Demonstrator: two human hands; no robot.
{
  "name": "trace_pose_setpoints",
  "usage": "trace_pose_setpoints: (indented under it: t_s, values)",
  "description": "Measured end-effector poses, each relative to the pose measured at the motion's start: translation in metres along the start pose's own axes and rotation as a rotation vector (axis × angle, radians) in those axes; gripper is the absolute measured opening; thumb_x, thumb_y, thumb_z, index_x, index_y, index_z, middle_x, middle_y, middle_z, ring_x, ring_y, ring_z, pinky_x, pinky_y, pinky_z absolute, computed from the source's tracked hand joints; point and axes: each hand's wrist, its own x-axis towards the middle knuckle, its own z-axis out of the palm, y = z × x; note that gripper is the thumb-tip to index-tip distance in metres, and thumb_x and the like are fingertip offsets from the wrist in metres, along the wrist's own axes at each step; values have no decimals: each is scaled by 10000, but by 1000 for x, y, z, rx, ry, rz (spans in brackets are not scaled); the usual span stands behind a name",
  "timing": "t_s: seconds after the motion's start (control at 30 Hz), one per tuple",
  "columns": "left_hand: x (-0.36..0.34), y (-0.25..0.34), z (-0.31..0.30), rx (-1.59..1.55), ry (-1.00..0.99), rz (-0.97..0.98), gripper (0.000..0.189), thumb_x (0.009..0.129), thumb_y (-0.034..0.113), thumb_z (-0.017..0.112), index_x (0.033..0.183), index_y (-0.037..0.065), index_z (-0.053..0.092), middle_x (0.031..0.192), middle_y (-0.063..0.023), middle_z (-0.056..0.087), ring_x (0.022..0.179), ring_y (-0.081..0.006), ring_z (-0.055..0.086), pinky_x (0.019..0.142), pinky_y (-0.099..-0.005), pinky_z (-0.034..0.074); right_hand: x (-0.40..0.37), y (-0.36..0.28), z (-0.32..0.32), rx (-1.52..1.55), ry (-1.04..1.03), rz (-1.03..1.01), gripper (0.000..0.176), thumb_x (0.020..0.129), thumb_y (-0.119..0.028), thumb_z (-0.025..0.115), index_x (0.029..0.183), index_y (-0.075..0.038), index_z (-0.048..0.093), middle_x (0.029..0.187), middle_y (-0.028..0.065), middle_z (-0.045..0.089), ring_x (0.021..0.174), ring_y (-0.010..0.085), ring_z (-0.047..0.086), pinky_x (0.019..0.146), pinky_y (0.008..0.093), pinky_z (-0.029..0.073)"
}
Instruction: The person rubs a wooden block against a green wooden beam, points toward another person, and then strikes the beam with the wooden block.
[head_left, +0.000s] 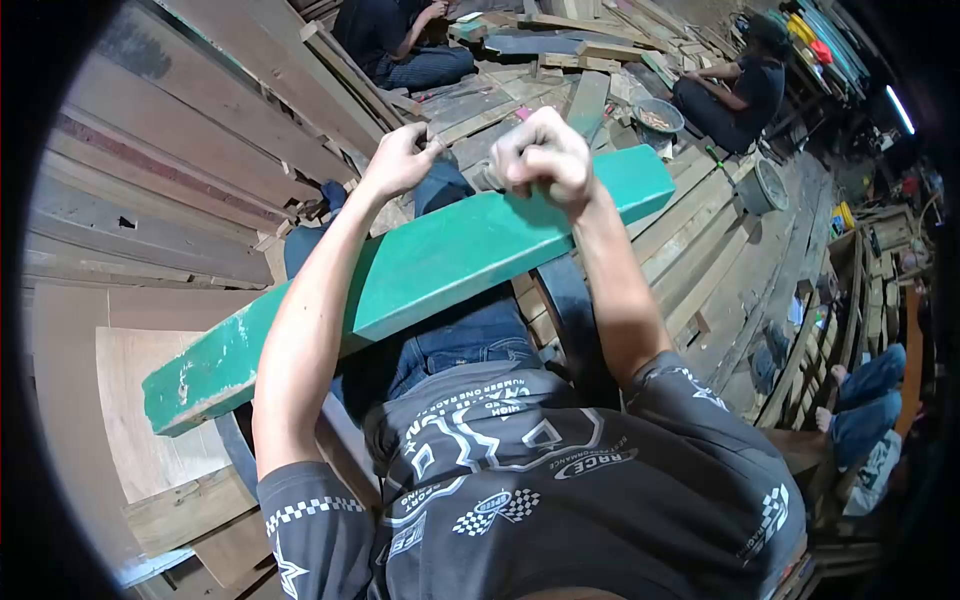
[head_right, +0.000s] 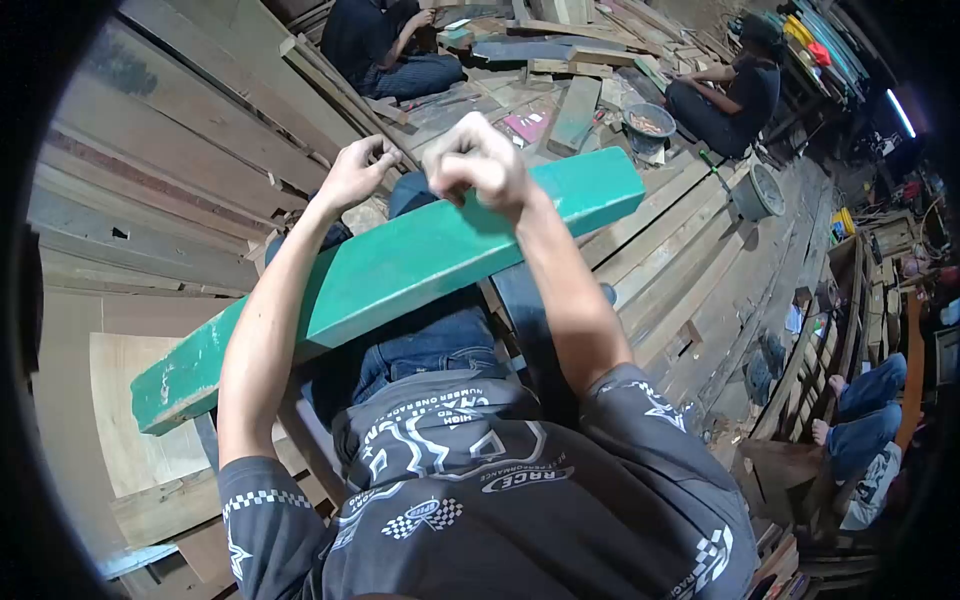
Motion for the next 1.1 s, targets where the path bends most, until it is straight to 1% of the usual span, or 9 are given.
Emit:
trace_pose_setpoints:
  t_s: [0.07, 0.17, 0.3, 0.43, 0.47, 0.6, 0.77, 0.97, 1.1]
  values:
    - [4, -5, 0, 67, -18, -49, 234, 901, 219, 634, 963, -5, 663, 854, -118, 692, 816, -177, 641, 763, -339, 506, -9, -13, 20, -98, 45, 1, 192, 633, -101, 602, 526, 24, 503, 499, 53, 492, 472, 112, 462, 469, 252, 315]
    - [0, -3, -3, 1, -5, -29, 332, 879, 288, 636, 968, -32, 637, 914, -249, 661, 878, -337, 662, 790, -420, 500, -13, -52, 29, -141, -112, -143, 218, 619, -89, 582, 490, 15, 441, 484, 56, 459, 468, 105, 423, 460, 284, 273]
    - [0, -2, -2, -2, -7, -5, 334, 876, 282, 623, 981, -35, 631, 934, -250, 659, 888, -344, 657, 796, -423, 498, -9, -37, 26, -124, -54, -64, 238, 587, -167, 576, 491, 18, 461, 476, 88, 446, 432, 187, 382, 464, 321, 280]
    - [0, 1, -2, -15, -26, -6, 320, 873, 271, 632, 963, -35, 621, 928, -248, 657, 885, -340, 655, 795, -420, 495, 5, 2, 8, 72, 107, 25, 205, 713, -107, 556, 609, 69, 573, 556, 101, 556, 467, 134, 492, 449, 266, 361]
    - [0, 0, -2, 98, 4, 12, 230, 897, 212, 642, 940, -14, 633, 864, -136, 683, 850, -184, 639, 793, -335, 492, 4, -1, 6, 100, 88, -20, 221, 697, -122, 558, 577, 63, 560, 531, 99, 540, 463, 139, 492, 449, 278, 359]
    - [-4, 7, -4, -23, -28, -55, 219, 909, 199, 636, 937, -18, 636, 842, -137, 685, 749, -200, 658, 691, -368, 514, -9, -42, 21, -175, -84, -119, 199, 614, -127, 543, 527, 50, 512, 506, 84, 517, 457, 139, 479, 454, 265, 344]
    - [-1, 1, -2, 68, -48, -38, 241, 911, 209, 627, 985, -19, 646, 894, -130, 697, 850, -209, 668, 767, -356, 520, -13, -59, 35, -208, -103, -123, 199, 640, -111, 602, 538, 32, 507, 497, 62, 478, 466, 118, 445, 472, 267, 319]
    - [-2, 0, -1, -34, -10, 10, 229, 896, 204, 641, 964, -14, 657, 857, -118, 705, 799, -189, 679, 735, -331, 526, 2, -9, 15, 73, 196, 43, 200, 699, -106, 556, 581, 55, 567, 534, 92, 544, 477, 135, 499, 467, 268, 371]
    - [-1, -6, 1, 2, -8, -7, 175, 903, 169, 618, 926, -3, 645, 805, -73, 686, 636, -124, 634, 578, -303, 504, -17, -50, 39, -108, 54, -172, 151, 601, -93, 553, 538, 41, 522, 506, 75, 510, 466, 139, 484, 463, 275, 336]
